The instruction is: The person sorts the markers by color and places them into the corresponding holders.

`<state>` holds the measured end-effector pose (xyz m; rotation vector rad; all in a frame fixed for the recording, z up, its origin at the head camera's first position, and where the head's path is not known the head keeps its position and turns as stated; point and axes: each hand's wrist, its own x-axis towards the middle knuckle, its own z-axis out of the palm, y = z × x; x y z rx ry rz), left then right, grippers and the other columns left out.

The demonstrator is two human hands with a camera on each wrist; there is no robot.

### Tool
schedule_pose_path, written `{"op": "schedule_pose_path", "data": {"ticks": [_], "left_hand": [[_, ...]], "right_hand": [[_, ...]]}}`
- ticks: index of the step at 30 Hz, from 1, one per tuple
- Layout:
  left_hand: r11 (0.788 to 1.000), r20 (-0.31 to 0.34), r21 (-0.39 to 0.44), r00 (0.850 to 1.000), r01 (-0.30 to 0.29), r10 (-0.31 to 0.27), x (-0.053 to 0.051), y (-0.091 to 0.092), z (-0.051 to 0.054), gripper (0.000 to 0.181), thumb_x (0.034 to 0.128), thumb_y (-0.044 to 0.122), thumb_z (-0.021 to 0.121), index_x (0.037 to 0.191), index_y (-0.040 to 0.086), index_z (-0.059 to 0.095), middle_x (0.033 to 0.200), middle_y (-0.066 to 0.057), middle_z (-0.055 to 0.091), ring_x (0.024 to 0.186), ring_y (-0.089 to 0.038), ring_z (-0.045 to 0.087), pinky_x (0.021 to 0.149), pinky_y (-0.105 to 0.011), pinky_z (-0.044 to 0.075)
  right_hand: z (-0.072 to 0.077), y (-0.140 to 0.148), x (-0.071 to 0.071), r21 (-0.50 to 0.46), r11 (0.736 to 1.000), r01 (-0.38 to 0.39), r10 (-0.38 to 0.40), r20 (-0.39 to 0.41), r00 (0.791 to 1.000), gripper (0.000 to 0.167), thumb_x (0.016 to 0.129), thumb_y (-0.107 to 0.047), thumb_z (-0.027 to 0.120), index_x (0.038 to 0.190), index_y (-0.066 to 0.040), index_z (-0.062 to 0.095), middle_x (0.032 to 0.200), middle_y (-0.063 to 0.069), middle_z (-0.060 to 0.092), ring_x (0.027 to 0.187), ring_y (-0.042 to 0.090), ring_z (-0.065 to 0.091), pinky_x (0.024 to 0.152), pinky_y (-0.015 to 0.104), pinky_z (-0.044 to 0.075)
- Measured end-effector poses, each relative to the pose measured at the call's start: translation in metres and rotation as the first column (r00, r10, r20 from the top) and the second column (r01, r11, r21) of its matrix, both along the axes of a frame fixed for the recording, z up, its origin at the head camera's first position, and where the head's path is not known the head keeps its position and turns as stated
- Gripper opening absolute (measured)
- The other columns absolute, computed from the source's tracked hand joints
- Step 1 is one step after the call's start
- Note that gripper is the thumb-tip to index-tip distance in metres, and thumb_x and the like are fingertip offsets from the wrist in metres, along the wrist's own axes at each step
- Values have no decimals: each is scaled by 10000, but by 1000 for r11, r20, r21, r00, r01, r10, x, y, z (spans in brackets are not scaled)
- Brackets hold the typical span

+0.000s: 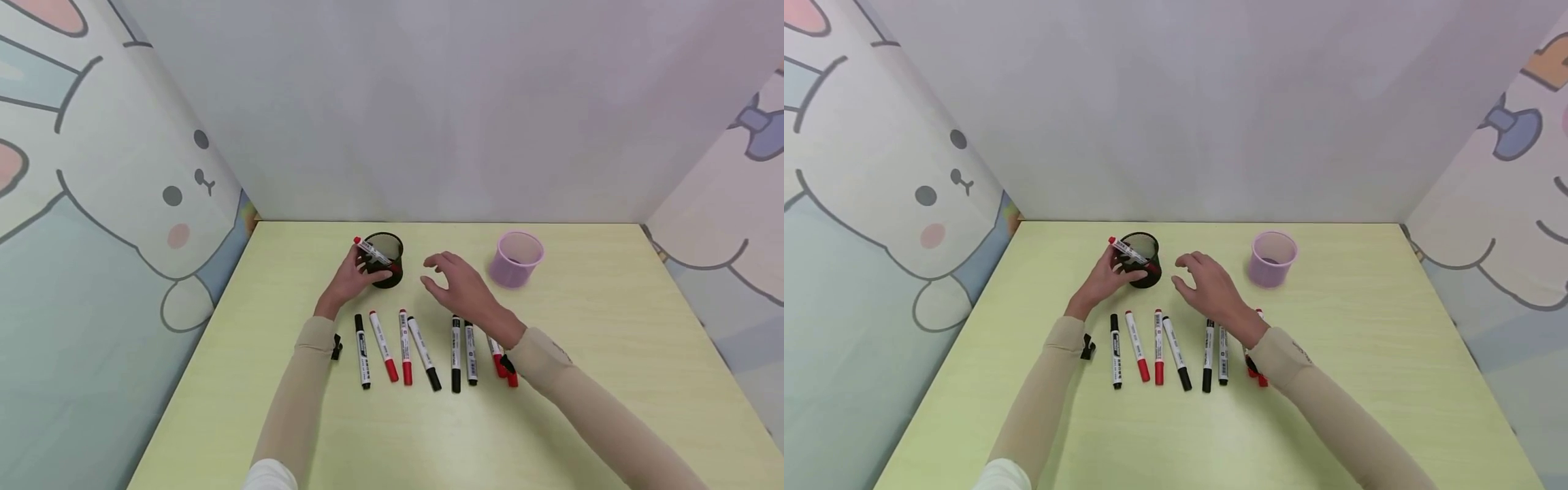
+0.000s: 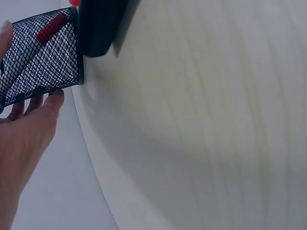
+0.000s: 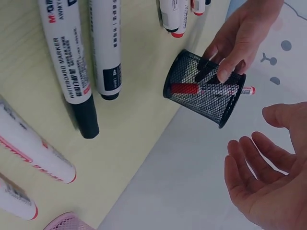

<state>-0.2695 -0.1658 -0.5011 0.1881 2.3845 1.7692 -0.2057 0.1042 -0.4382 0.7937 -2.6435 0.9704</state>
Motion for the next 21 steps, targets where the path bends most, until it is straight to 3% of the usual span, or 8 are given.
{"op": "schedule_pose_path", "data": {"ticks": [21], "left_hand": [[1000, 12, 20, 1000, -3, 2, -3, 3, -1, 867, 859, 282, 865, 1531, 140, 336, 1570, -97, 401, 1514, -272, 304, 1215, -378, 309]], "right_hand": [[-12, 57, 27, -9, 999, 53, -52, 84, 995, 265, 942, -81, 742, 1184, -19, 656, 1150, 137, 684, 994, 316, 674, 808, 483, 596]]}}
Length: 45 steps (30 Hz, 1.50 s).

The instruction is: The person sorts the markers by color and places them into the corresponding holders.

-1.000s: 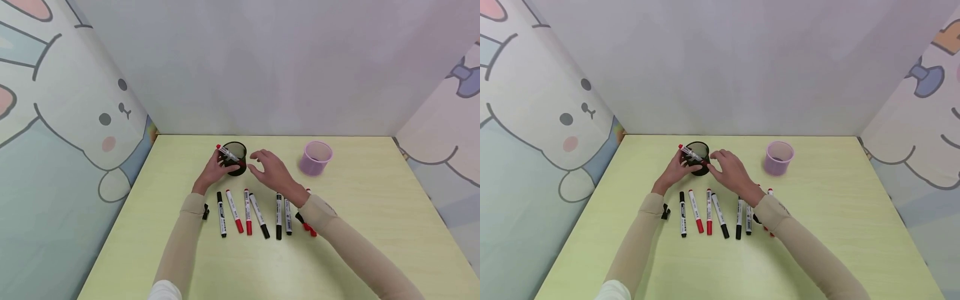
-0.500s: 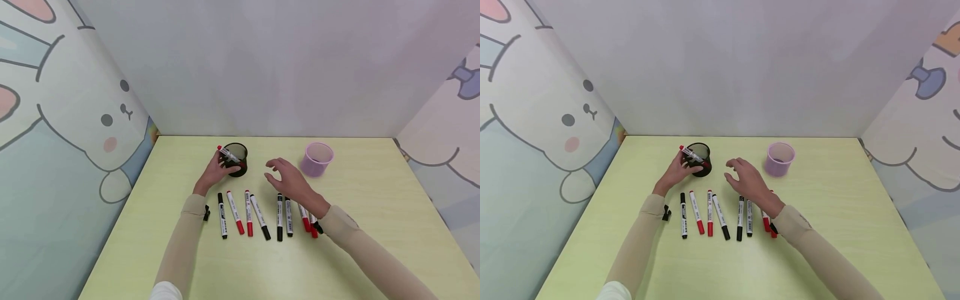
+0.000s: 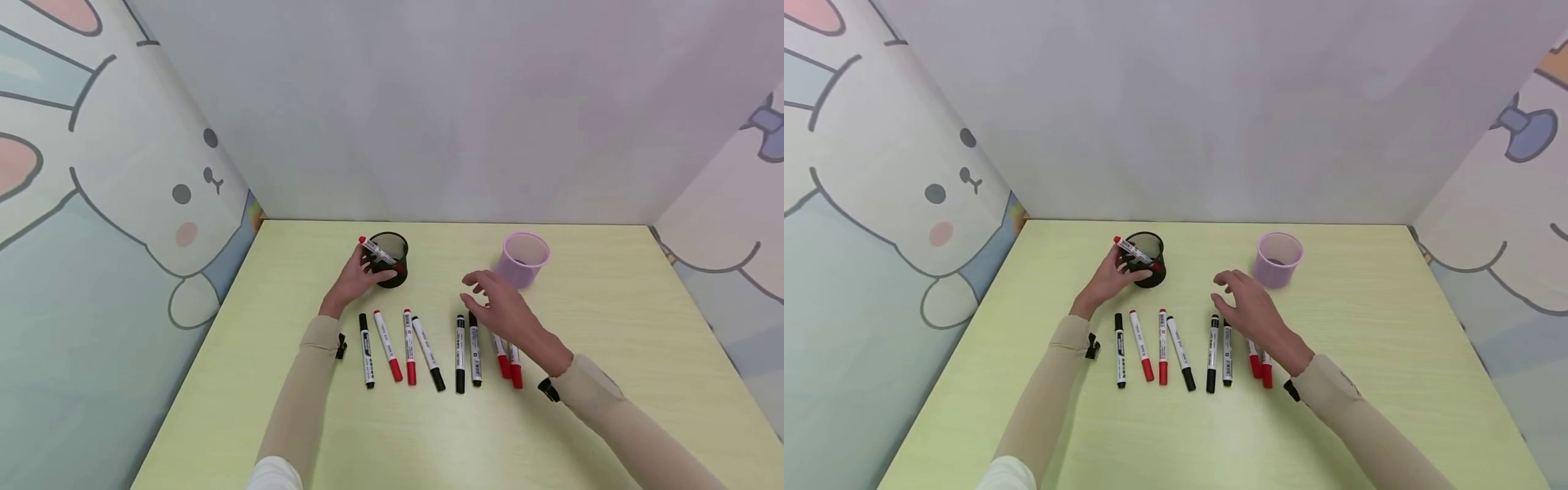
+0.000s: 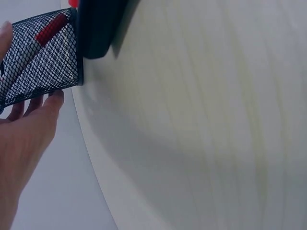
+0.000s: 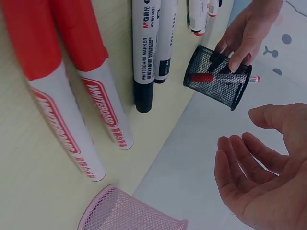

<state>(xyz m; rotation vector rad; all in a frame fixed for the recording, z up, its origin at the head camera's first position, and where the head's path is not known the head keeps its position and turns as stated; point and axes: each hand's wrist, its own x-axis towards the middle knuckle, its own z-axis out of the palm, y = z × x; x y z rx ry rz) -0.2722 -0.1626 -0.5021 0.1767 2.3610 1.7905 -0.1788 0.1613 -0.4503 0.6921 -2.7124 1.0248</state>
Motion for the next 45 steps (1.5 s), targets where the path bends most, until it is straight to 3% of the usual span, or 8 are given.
{"op": "schedule_pose_path", "data": {"ticks": [11, 16, 20, 23, 27, 30, 40, 45], "left_hand": [[1000, 13, -18, 1000, -3, 3, 3, 1, 3, 895, 856, 311, 865, 1548, 156, 320, 1591, -87, 381, 1520, -277, 293, 1213, -391, 315], [1000, 5, -18, 1000, 4, -4, 3, 1, 3, 900, 860, 316, 861, 1552, 148, 312, 1592, -94, 378, 1520, -281, 293, 1214, -389, 313], [1000, 29, -11, 999, 29, -29, 11, 5, 22, 845, 898, 215, 828, 1547, 84, 303, 1589, -151, 370, 1523, -309, 281, 1223, -409, 296], [999, 51, -11, 998, 38, -37, 11, 5, 26, 845, 912, 164, 809, 1560, 60, 277, 1606, -176, 340, 1533, -321, 255, 1232, -417, 274], [1000, 46, -8, 999, 24, -23, 1, 2, 7, 881, 898, 219, 828, 1569, 103, 269, 1623, -147, 322, 1540, -296, 238, 1235, -398, 263], [1000, 35, -13, 999, 14, -14, 0, 2, 2, 880, 884, 256, 842, 1556, 121, 290, 1615, -129, 338, 1535, -286, 253, 1231, -392, 275], [1000, 5, -24, 1000, 4, -4, 3, 2, 3, 873, 865, 303, 858, 1532, 126, 323, 1574, -114, 393, 1514, -281, 303, 1213, -381, 313], [1000, 4, -18, 1000, 8, -8, 3, 2, 4, 865, 869, 296, 856, 1528, 123, 323, 1576, -117, 390, 1518, -285, 294, 1218, -384, 304]], "right_hand": [[-8, 22, 15, -7, 999, 35, -35, 13, 999, 284, 906, -8, 754, 1165, 4, 637, 1109, 168, 692, 933, 319, 688, 778, 503, 595], [-10, 29, 21, -1, 997, 75, -74, 61, 995, 285, 921, -21, 736, 1179, 11, 618, 1132, 208, 678, 945, 355, 677, 782, 526, 597], [-14, 36, 27, 22, 993, 118, -120, 101, 988, 293, 931, -34, 735, 1192, 24, 618, 1135, 214, 669, 946, 354, 667, 806, 522, 594], [-17, 42, 30, 30, 990, 140, -142, 117, 983, 305, 929, -24, 733, 1202, 43, 615, 1136, 224, 670, 944, 354, 672, 809, 522, 594], [-20, 49, 33, 38, 986, 164, -168, 152, 974, 307, 939, -19, 703, 1216, 67, 606, 1128, 240, 667, 933, 353, 674, 793, 519, 597], [-22, 53, 37, 50, 982, 181, -187, 171, 967, 293, 947, -34, 686, 1207, 78, 608, 1101, 238, 670, 901, 335, 672, 762, 496, 600], [-35, 59, 47, 111, 961, 253, -274, 259, 926, 371, 924, -93, 739, 1218, 80, 595, 1029, 196, 659, 823, 269, 657, 609, 312, 543], [-40, 59, 51, 118, 956, 268, -291, 309, 905, 402, 911, -96, 762, 1213, 86, 569, 1010, 191, 663, 814, 262, 658, 604, 312, 536]]}}
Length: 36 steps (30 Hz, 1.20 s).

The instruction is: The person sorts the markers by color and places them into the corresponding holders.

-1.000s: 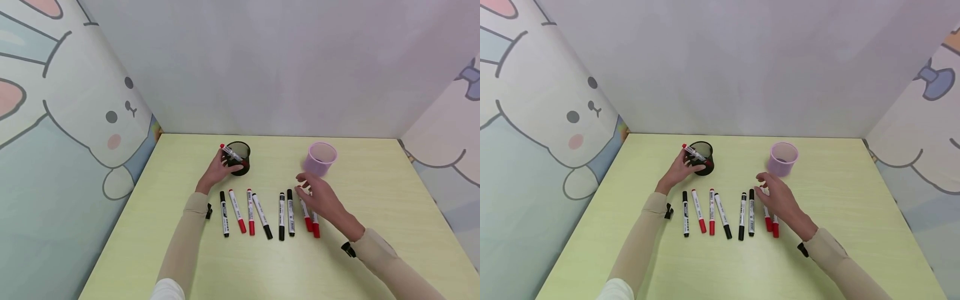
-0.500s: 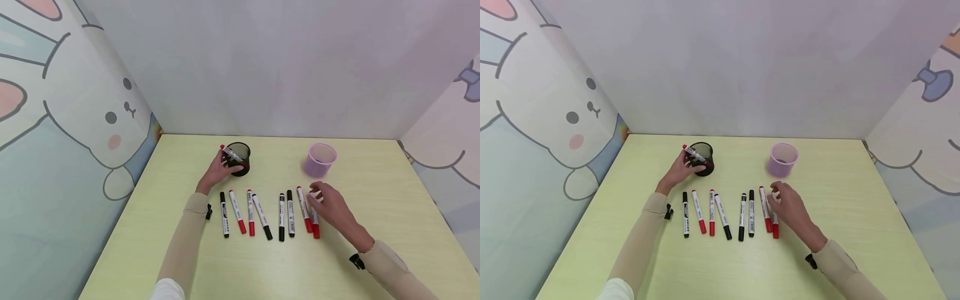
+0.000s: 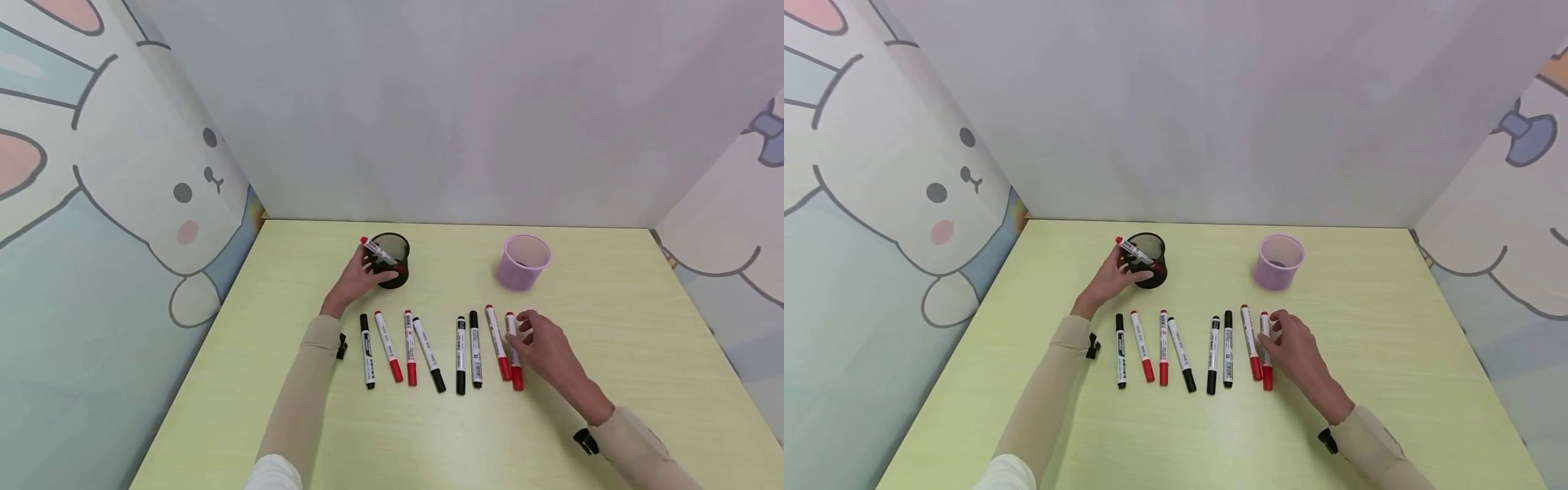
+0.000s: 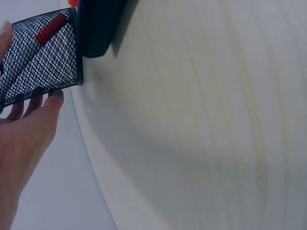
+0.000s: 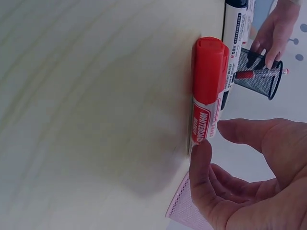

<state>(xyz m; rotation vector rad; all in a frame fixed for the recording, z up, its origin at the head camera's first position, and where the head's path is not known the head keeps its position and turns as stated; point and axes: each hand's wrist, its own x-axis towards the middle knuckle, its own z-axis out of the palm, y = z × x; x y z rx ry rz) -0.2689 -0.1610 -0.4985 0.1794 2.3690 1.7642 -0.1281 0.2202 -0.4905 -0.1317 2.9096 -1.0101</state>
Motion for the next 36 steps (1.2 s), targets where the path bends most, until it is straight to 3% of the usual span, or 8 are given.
{"op": "schedule_pose_path", "data": {"ticks": [10, 22, 27, 36], "left_hand": [[1000, 3, -3, 1000, 1, -1, -1, -2, -1, 882, 860, 312, 862, 1530, 119, 321, 1576, -128, 386, 1517, -284, 295, 1221, -391, 300], [1000, -8, 9, 1000, -2, 2, 0, -3, -3, 866, 863, 303, 860, 1524, 133, 327, 1559, -110, 404, 1505, -283, 318, 1214, -396, 313], [999, 21, 37, 1000, 2, -3, 1, -1, -2, 874, 874, 267, 852, 1545, 143, 305, 1567, -121, 385, 1507, -300, 316, 1193, -406, 351], [999, 22, 34, 1000, 2, -3, 0, 0, -2, 877, 881, 266, 846, 1552, 139, 296, 1578, -126, 372, 1513, -299, 304, 1195, -409, 348]], "right_hand": [[-6, 1, 2, -43, 999, 27, -24, 71, 997, 393, 930, -141, 758, 1183, 94, 570, 1002, 170, 664, 851, 271, 668, 651, 322, 556], [-9, 0, 0, -67, 997, 45, -39, 82, 996, 329, 921, -128, 756, 1119, 91, 611, 965, 142, 667, 853, 267, 675, 660, 316, 549], [-6, 1, 1, -78, 995, 55, -48, 87, 995, 331, 931, -111, 734, 1153, 101, 611, 990, 173, 682, 866, 291, 690, 657, 326, 566], [2, 4, -2, -126, 990, 61, -58, 25, 998, 308, 926, -74, 727, 1164, 96, 631, 992, 181, 695, 873, 305, 705, 620, 247, 556]]}}
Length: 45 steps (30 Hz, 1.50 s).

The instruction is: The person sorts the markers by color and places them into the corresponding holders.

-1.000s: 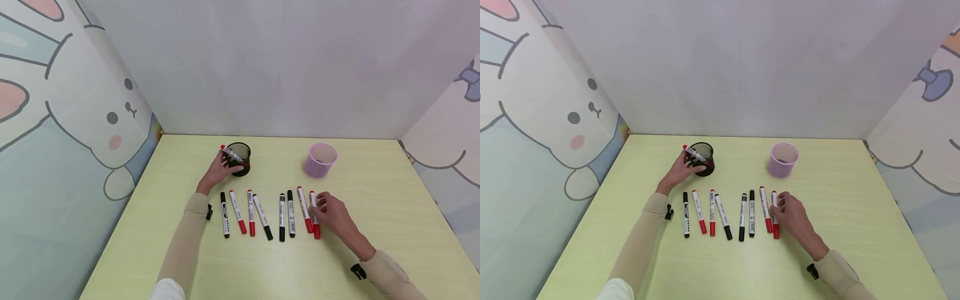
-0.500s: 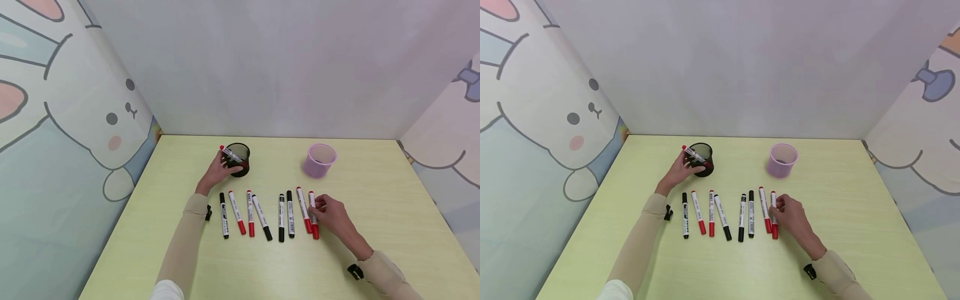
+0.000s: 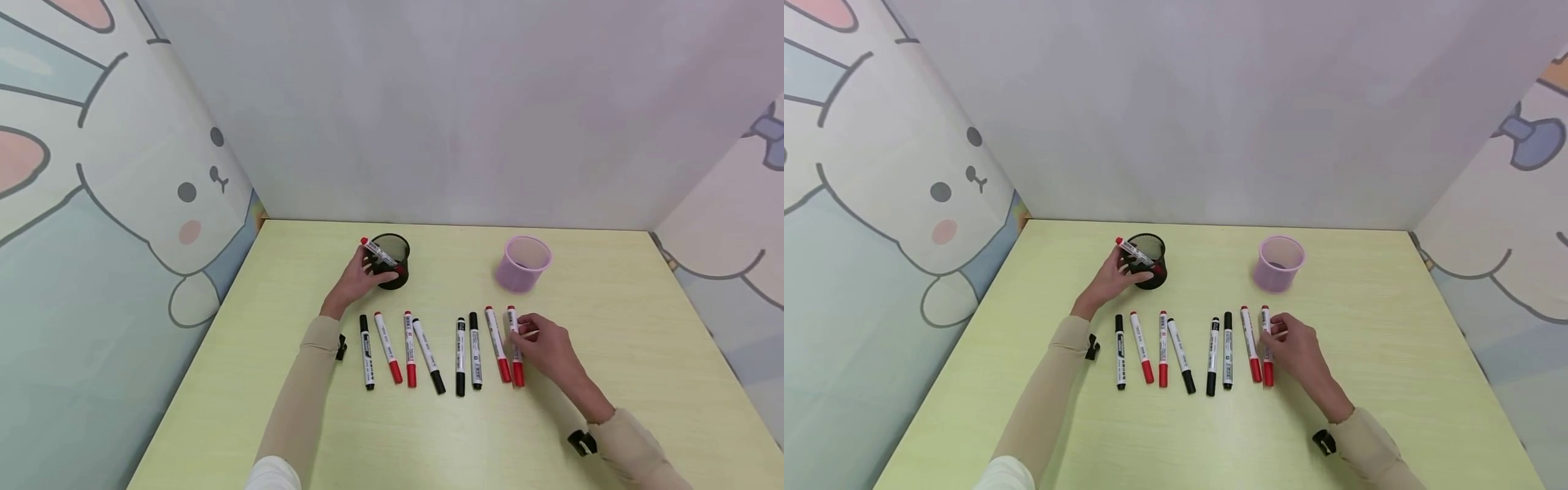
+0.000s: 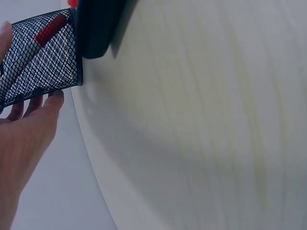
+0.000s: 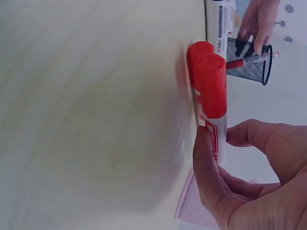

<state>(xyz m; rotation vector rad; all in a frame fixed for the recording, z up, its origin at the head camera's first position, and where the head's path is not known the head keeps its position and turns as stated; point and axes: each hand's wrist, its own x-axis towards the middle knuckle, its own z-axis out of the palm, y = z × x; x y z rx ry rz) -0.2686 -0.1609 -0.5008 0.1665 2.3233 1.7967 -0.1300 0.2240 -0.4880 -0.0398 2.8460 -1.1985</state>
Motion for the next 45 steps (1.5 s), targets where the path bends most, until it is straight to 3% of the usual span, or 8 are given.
{"op": "schedule_pose_path", "data": {"ticks": [16, 26, 35, 42, 45], "left_hand": [[999, -5, -37, 1000, -8, 7, -2, 4, -2, 909, 869, 335, 851, 1559, 152, 290, 1611, -116, 339, 1525, -317, 278, 1203, -423, 334], [999, 9, -33, 1000, -15, 15, -2, 4, 0, 924, 858, 347, 859, 1560, 163, 288, 1630, -109, 313, 1534, -323, 255, 1205, -430, 331], [1000, 11, -24, 1000, -14, 14, -2, 4, -2, 892, 869, 339, 849, 1552, 167, 302, 1626, -109, 317, 1537, -318, 249, 1206, -432, 327], [999, 6, -29, 1000, -13, 14, -2, 5, -2, 900, 873, 338, 846, 1558, 160, 290, 1629, -112, 311, 1535, -327, 251, 1206, -440, 328], [999, 2, -37, 1000, -14, 15, -3, 5, -1, 883, 876, 330, 844, 1550, 161, 298, 1633, -105, 308, 1536, -329, 247, 1212, -444, 316]], "right_hand": [[21, -3, -21, -57, 998, -10, 7, -46, 999, 307, 970, -110, 680, 1221, 52, 609, 1109, 233, 687, 964, 360, 697, 678, 255, 594], [26, -11, -34, -64, 998, -4, 1, -53, 999, 308, 981, -126, 672, 1232, 34, 592, 1134, 220, 673, 993, 375, 678, 728, 344, 607], [32, -27, -50, -121, 992, -42, 20, -175, 984, 281, 954, -60, 689, 1195, 40, 587, 1077, 206, 680, 949, 357, 683, 743, 268, 580], [39, -42, -66, -164, 985, -54, 20, -202, 979, 319, 958, -86, 697, 1230, 44, 592, 1097, 208, 680, 974, 339, 694, 843, 421, 606], [45, -49, -72, -185, 981, -49, 11, -200, 980, 339, 969, -118, 691, 1255, 28, 581, 1118, 202, 682, 991, 339, 700, 834, 429, 612]]}}
